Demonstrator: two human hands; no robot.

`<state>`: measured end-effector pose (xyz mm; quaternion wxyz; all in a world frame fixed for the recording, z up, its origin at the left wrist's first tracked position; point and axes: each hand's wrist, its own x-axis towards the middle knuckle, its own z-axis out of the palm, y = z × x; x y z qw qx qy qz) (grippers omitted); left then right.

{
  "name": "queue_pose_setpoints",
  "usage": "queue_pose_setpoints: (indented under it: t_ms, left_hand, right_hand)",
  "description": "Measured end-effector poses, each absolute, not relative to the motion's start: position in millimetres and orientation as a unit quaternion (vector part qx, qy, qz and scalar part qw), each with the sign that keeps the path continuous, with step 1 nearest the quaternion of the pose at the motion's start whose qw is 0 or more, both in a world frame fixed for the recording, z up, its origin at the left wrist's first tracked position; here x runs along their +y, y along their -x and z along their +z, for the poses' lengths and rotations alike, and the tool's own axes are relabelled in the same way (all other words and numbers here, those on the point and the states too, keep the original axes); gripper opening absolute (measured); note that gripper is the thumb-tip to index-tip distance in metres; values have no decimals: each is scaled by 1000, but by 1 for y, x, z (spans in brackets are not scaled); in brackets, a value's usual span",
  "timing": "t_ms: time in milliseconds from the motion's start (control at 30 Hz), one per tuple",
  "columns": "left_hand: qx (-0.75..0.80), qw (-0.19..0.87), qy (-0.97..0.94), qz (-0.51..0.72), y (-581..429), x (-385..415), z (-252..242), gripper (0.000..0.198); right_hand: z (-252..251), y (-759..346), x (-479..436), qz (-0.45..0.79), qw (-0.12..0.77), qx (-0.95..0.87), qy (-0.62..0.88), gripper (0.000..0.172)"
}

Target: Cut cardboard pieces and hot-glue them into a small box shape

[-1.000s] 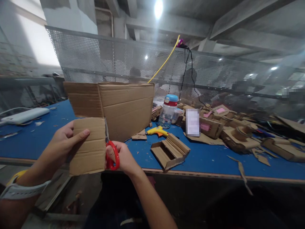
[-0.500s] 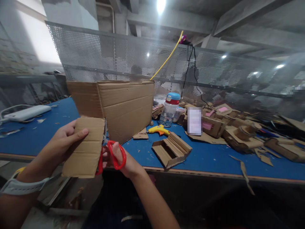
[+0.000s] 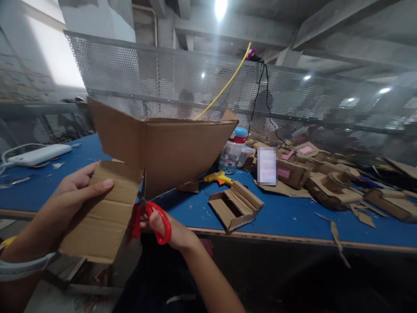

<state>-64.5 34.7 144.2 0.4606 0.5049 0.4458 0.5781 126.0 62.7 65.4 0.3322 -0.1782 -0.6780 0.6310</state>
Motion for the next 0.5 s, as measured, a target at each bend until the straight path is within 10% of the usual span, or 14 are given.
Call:
queue_pose_setpoints:
  t_ms: [500]
  left_hand:
    - [450,504,-464,573,71,31,145,70]
  right_hand:
    - [83,-129,51,643,397,-616,223,61]
